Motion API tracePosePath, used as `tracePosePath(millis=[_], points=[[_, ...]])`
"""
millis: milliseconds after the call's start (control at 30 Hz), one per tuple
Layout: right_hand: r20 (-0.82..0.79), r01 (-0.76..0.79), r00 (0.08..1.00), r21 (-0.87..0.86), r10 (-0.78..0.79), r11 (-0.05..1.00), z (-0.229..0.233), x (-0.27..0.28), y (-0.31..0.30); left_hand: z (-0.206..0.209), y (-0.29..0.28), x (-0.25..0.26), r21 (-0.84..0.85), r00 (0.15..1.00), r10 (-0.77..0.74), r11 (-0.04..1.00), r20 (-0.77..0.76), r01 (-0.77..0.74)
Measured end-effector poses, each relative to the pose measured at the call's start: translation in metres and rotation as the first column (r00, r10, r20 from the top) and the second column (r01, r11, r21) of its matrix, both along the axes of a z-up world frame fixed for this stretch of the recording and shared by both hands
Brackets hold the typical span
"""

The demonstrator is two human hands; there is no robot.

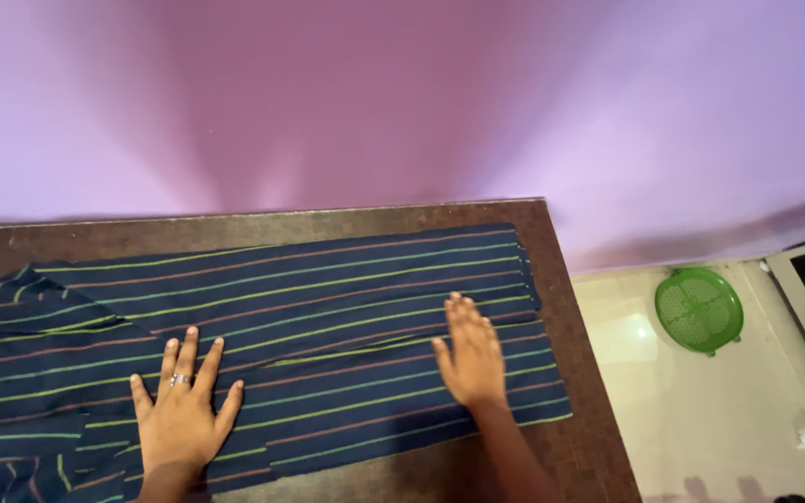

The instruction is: The person folds a green shirt on a table, places it into a suitcase, and then retrieves a striped shirt from a laundry basket and folds it on the table.

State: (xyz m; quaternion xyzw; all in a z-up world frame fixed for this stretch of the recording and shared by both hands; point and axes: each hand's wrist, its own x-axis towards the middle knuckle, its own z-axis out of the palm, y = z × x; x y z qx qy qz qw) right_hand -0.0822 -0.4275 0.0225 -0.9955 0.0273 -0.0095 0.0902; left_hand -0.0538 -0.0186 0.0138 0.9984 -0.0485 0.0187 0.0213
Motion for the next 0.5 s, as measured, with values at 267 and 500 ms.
tracePosePath(millis=[267, 500], points=[[0.128, 0.355, 0.931, -0.093, -0.342, 0.930, -0.023, -0.015, -0.049, -0.009, 0.003, 0.000, -0.065, 0.997, -0.008, 0.998, 0.076, 0.013], [0.119, 0.594, 0.805, -0.141, -0.582, 0.792, -0.018, -0.026, -0.043, -0.007, 0.008, 0.001, -0.041, 0.996, -0.045, 0.998, 0.083, 0.048]])
